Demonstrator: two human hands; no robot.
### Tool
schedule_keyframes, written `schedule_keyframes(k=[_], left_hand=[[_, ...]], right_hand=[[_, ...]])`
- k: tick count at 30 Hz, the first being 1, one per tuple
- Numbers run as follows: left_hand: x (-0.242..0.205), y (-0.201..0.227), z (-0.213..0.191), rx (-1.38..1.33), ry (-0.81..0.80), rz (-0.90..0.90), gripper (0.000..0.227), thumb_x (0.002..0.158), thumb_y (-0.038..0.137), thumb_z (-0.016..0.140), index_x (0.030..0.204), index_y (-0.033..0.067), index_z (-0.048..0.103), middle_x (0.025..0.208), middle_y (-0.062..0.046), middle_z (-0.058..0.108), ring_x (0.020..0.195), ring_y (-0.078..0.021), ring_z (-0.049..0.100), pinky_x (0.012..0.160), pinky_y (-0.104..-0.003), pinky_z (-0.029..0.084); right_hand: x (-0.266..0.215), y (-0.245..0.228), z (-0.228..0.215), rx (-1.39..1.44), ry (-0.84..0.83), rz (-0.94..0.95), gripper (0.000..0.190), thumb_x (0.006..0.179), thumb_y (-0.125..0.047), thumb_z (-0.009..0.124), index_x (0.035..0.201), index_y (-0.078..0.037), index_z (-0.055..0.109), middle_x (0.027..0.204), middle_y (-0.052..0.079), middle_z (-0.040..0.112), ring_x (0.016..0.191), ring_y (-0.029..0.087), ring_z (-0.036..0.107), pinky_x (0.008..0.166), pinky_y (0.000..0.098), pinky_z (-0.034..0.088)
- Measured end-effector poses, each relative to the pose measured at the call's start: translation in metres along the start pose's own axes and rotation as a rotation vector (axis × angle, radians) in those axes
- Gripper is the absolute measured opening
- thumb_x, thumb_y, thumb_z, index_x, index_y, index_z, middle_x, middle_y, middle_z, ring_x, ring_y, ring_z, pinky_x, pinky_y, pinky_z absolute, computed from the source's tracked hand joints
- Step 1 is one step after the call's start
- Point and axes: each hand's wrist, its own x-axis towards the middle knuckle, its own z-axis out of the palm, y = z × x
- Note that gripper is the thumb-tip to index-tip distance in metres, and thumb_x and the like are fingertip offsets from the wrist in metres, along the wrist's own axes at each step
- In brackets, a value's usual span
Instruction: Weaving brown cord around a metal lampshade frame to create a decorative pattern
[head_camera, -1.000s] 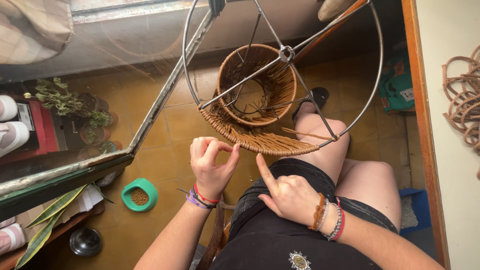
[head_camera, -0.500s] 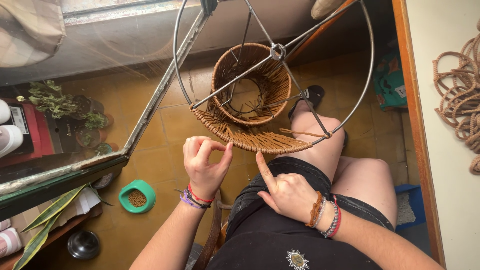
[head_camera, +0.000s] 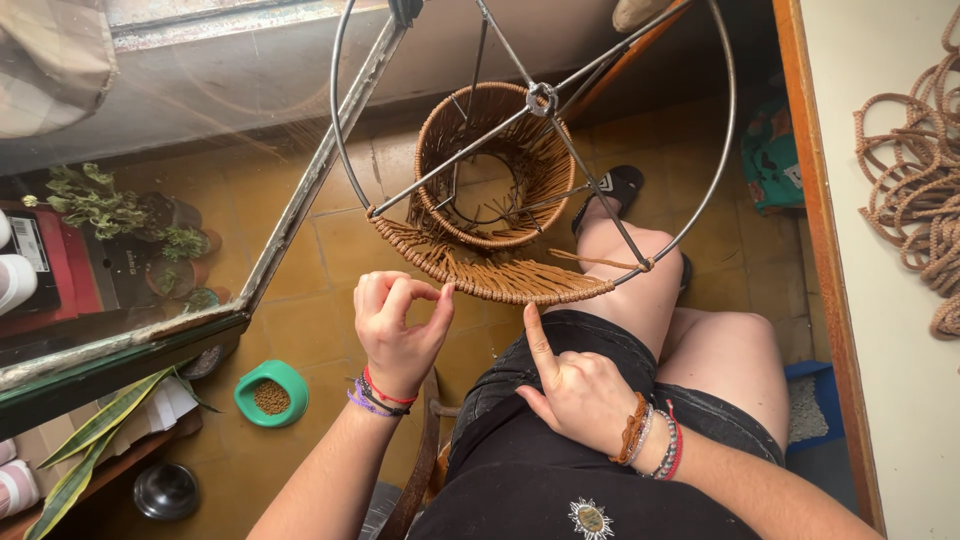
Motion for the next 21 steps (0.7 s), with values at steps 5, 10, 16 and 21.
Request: schedule_keyframes(k=[5, 10, 16, 21], left_hand=[[0.000, -0.001, 0.000, 0.010, -0.004, 0.007, 0.024, 0.087, 0.017, 0.082, 0.076, 0.0144, 0.061, 0.081, -0.001, 0.051, 0.076, -0.0205, 0.048, 0.076, -0.035, 0.039], [0.003, 0.003, -0.001, 0.025, -0.015, 0.016, 0.024, 0.087, 0.017, 0.083, 0.076, 0.0144, 0.061, 0.081, -0.001, 0.051, 0.076, -0.0205, 0.048, 0.076, -0.035, 0.039], [0.020, 0.029, -0.003, -0.003, -0.059, 0.083, 0.024, 0.088, 0.014, 0.082, 0.076, 0.0144, 0.061, 0.081, -0.001, 0.054, 0.077, -0.0208, 0.050, 0.075, -0.036, 0.037], [0.032, 0.048, 0.008, -0.008, -0.351, 0.408, 0.010, 0.101, 0.025, 0.064, 0.107, 0.0191, 0.069, 0.112, -0.002, 0.065, 0.104, -0.0281, 0.057, 0.089, -0.043, 0.041]], right_hand=[[-0.002, 0.000, -0.002, 0.015, 0.001, 0.017, 0.109, 0.087, -0.049, 0.078, 0.159, 0.005, 0.018, 0.058, -0.001, 0.059, 0.052, 0.017, 0.061, 0.050, 0.0338, 0.052], [-0.007, 0.004, -0.009, 0.044, -0.001, 0.022, 0.110, 0.086, -0.047, 0.079, 0.158, 0.007, 0.017, 0.056, -0.002, 0.058, 0.052, 0.017, 0.061, 0.051, 0.0330, 0.051], [-0.007, 0.010, -0.008, 0.018, -0.012, 0.019, 0.112, 0.085, -0.051, 0.079, 0.159, 0.006, 0.016, 0.059, 0.002, 0.062, 0.054, 0.021, 0.063, 0.054, 0.0350, 0.052], [-0.009, 0.016, -0.003, 0.009, -0.014, -0.013, 0.109, 0.086, -0.046, 0.078, 0.159, 0.006, 0.017, 0.061, 0.002, 0.062, 0.055, 0.019, 0.062, 0.055, 0.0357, 0.053]])
